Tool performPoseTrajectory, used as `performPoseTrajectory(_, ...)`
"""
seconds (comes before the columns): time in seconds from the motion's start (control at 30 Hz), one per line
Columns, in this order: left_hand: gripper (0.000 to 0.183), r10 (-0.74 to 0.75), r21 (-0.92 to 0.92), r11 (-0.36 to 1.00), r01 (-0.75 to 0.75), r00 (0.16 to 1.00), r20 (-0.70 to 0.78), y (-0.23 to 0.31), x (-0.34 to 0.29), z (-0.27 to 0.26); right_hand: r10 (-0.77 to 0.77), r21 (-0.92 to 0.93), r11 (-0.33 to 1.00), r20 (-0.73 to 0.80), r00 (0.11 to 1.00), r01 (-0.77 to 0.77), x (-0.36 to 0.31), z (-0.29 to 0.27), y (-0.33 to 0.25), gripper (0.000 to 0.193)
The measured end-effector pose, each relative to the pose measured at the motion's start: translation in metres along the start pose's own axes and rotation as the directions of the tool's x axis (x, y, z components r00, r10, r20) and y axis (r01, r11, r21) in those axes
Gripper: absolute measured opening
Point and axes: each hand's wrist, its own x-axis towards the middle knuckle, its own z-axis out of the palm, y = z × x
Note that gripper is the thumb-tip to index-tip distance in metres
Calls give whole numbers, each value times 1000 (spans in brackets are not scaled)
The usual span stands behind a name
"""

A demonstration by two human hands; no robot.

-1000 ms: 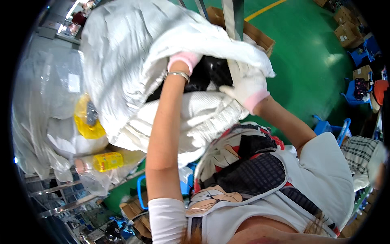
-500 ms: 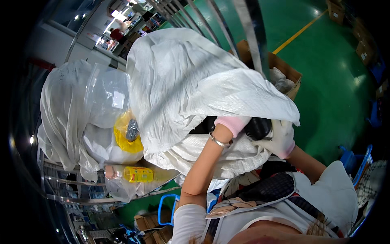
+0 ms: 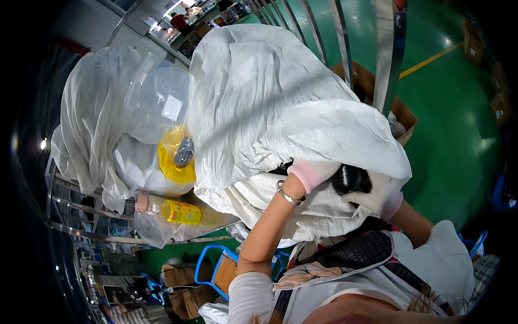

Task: The person arranges black shoe soles on a metal table and retrieves more soles from large white storage bags.

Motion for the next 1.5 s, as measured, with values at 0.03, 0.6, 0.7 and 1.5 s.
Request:
performPoseTrajectory(0.03,38,13,11,1000,-13,1000,-15,8,-2,-9,-63,18,998,-30,998,64,5,-6,-9,84)
performPoseTrajectory(0.6,31,-558,-820,559,123,788,-261,-32,-40,-34,-201,378,919,215,956,108,83,20,-24,92)
performPoseTrajectory(0.7,30,-374,-513,858,32,723,-580,-20,-31,-11,-226,369,920,228,947,130,82,26,-17,93)
performPoseTrajectory(1.5,26,-212,-328,796,509,-274,-938,135,-329,4,-747,927,373,328,578,-44,-104,175,-200,120)
